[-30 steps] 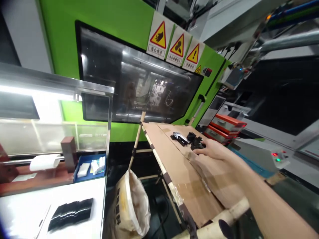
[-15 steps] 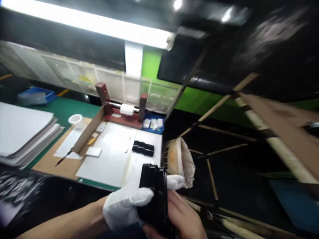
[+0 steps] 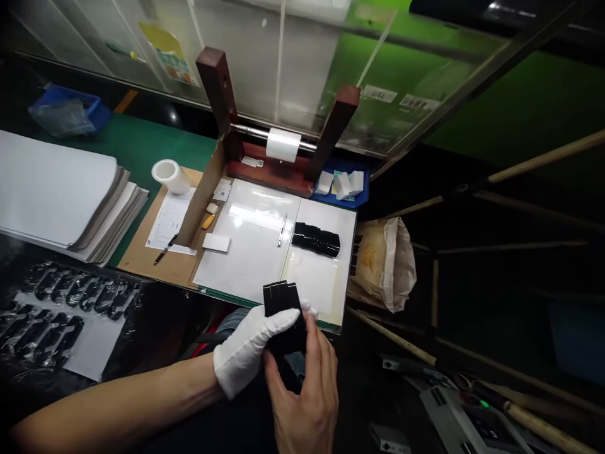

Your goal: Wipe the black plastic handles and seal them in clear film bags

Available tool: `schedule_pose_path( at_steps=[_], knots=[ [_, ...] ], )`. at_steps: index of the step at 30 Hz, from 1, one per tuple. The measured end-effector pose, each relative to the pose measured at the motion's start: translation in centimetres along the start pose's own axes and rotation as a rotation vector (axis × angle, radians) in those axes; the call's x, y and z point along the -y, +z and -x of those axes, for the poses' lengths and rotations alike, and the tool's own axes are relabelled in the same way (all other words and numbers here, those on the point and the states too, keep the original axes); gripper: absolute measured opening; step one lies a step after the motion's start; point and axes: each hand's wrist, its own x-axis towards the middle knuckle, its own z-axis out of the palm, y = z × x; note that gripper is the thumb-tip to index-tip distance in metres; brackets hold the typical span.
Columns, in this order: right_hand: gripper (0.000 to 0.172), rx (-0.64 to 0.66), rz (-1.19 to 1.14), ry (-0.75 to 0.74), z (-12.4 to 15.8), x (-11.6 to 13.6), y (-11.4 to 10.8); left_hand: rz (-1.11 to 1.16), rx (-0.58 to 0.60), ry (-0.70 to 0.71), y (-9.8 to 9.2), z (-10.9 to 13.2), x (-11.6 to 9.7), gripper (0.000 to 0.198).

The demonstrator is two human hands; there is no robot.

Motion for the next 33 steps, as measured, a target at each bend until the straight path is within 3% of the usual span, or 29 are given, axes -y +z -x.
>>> schedule_pose_path(
  at_steps=[6, 10, 13, 16, 20, 24, 28, 31, 33],
  knots=[
    [0.069, 0.005, 0.085, 0.084, -0.3, 0.7, 1.4, -0.074, -0.027, -0.036, -1.1, -1.2, -0.7, 0.053],
    [0.064, -0.058, 0.112, 0.205, 0.5, -0.2, 3.5, -0.168, -0.075, -0.024, -2.4, -3.2, 0.1, 0.057],
    [0.062, -0.067, 0.084, 0.338, 0.7, -3.7, 6.7, -0.257, -0.109, -0.02, -4.5, -5.1, 0.7, 0.059],
    [0.063, -0.12, 0.117, 0.463, -0.2, -9.4, 11.1, -0.359, -0.219, -0.014, -8.0, -6.1, 0.0, 0.062],
    [0.047, -0.144, 0.135, 0.532, -2.1, -16.0, 17.4, -0.504, -0.38, 0.046, -13.5, -4.8, -2.9, 0.065],
    [0.043, -0.159, 0.115, 0.561, -3.2, -18.6, 22.5, -0.582, -0.498, 0.094, -17.3, -2.6, -5.0, 0.077],
    [0.044, -0.186, 0.08, 0.597, -3.4, -19.1, 26.3, -0.597, -0.6, 0.097, -17.9, -1.8, -5.0, 0.089],
    [0.046, -0.204, 0.042, 0.621, -3.2, -19.0, 28.2, -0.58, -0.659, 0.083, -17.6, -2.0, -4.2, 0.079],
    [0.048, -0.227, 0.017, 0.612, -3.3, -18.7, 28.1, -0.569, -0.666, 0.07, -17.5, -2.5, -3.7, 0.071]
  ],
)
